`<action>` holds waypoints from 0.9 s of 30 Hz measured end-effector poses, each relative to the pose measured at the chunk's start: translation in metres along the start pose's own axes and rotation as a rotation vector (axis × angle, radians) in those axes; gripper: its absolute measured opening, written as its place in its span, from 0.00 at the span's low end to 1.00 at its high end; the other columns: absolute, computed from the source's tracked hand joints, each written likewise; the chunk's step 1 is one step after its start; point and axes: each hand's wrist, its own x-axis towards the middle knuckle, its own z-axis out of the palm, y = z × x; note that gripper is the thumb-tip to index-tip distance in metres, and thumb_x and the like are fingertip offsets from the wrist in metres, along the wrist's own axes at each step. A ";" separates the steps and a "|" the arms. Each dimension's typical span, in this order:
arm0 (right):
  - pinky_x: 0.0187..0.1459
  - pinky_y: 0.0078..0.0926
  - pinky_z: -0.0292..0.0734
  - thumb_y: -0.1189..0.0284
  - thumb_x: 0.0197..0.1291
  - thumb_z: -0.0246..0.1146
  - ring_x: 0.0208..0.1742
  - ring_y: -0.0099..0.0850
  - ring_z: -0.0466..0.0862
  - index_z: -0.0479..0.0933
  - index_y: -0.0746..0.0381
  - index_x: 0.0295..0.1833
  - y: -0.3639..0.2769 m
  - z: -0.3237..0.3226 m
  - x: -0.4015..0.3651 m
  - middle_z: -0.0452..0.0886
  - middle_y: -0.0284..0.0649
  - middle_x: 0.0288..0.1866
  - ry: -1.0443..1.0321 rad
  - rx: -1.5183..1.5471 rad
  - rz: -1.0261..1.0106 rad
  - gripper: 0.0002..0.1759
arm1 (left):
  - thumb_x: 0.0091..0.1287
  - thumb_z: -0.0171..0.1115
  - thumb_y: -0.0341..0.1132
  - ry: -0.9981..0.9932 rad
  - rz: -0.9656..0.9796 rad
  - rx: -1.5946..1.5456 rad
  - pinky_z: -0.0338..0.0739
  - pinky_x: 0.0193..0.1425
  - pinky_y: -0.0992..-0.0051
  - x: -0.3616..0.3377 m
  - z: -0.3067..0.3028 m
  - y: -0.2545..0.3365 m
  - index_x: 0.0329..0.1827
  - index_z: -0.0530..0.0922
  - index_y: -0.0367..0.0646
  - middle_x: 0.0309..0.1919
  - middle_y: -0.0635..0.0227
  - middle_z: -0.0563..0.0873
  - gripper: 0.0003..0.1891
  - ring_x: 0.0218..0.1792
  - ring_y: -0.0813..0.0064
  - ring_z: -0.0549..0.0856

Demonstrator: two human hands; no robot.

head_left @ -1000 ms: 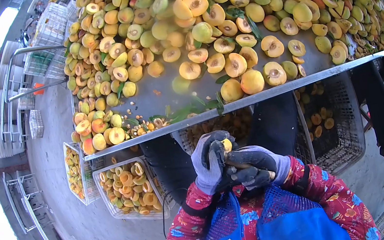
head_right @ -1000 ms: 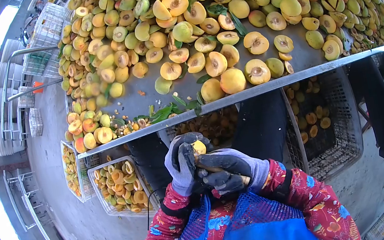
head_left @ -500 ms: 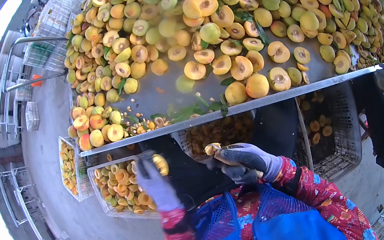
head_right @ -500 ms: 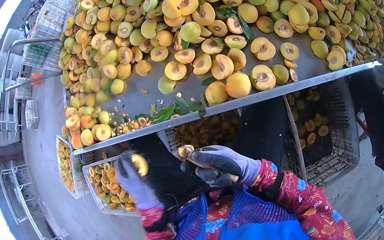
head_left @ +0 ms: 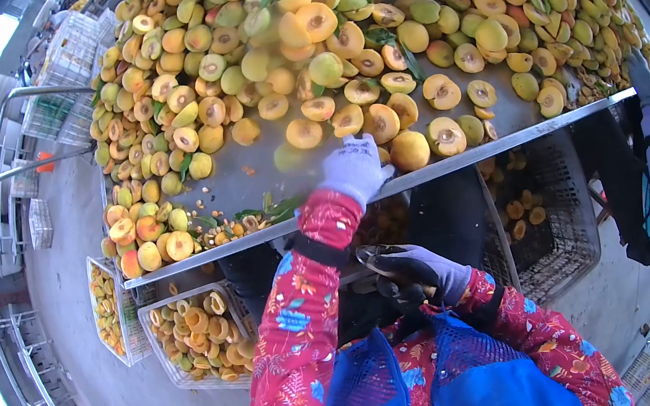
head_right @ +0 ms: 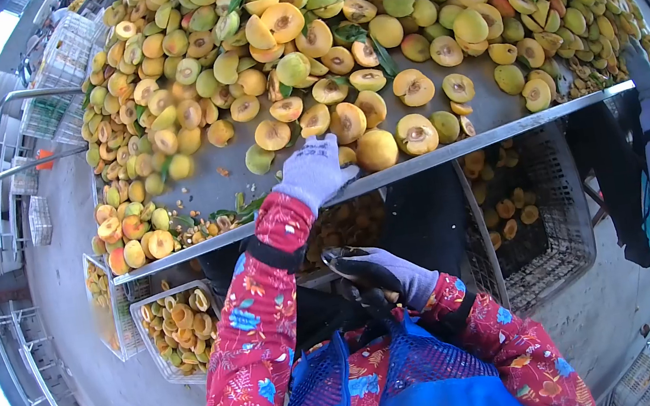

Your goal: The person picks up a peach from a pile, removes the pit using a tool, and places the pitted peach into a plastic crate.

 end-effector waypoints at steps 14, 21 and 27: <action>0.26 0.38 0.73 0.70 0.68 0.60 0.25 0.45 0.83 0.69 0.69 0.50 0.000 0.000 -0.018 0.81 0.50 0.29 0.281 -0.921 -0.749 0.14 | 0.73 0.56 0.37 0.126 0.011 -2.189 0.70 0.71 0.51 -0.154 0.000 -0.071 0.70 0.65 0.33 0.65 0.47 0.74 0.26 0.65 0.51 0.75; 0.21 0.43 0.72 0.64 0.67 0.61 0.21 0.49 0.80 0.67 0.68 0.42 -0.020 0.044 -0.023 0.78 0.49 0.20 0.297 -1.312 -0.833 0.17 | 0.77 0.46 0.51 0.264 -0.283 -2.451 0.64 0.75 0.52 -0.173 0.004 -0.003 0.71 0.65 0.37 0.67 0.44 0.71 0.29 0.68 0.50 0.72; 0.20 0.39 0.73 0.62 0.67 0.60 0.19 0.44 0.81 0.68 0.68 0.41 -0.021 0.053 -0.028 0.78 0.46 0.20 0.347 -1.549 -0.759 0.18 | 0.77 0.49 0.52 0.279 -0.270 -2.004 0.75 0.66 0.64 -0.184 -0.003 0.012 0.69 0.66 0.39 0.59 0.53 0.78 0.28 0.58 0.64 0.80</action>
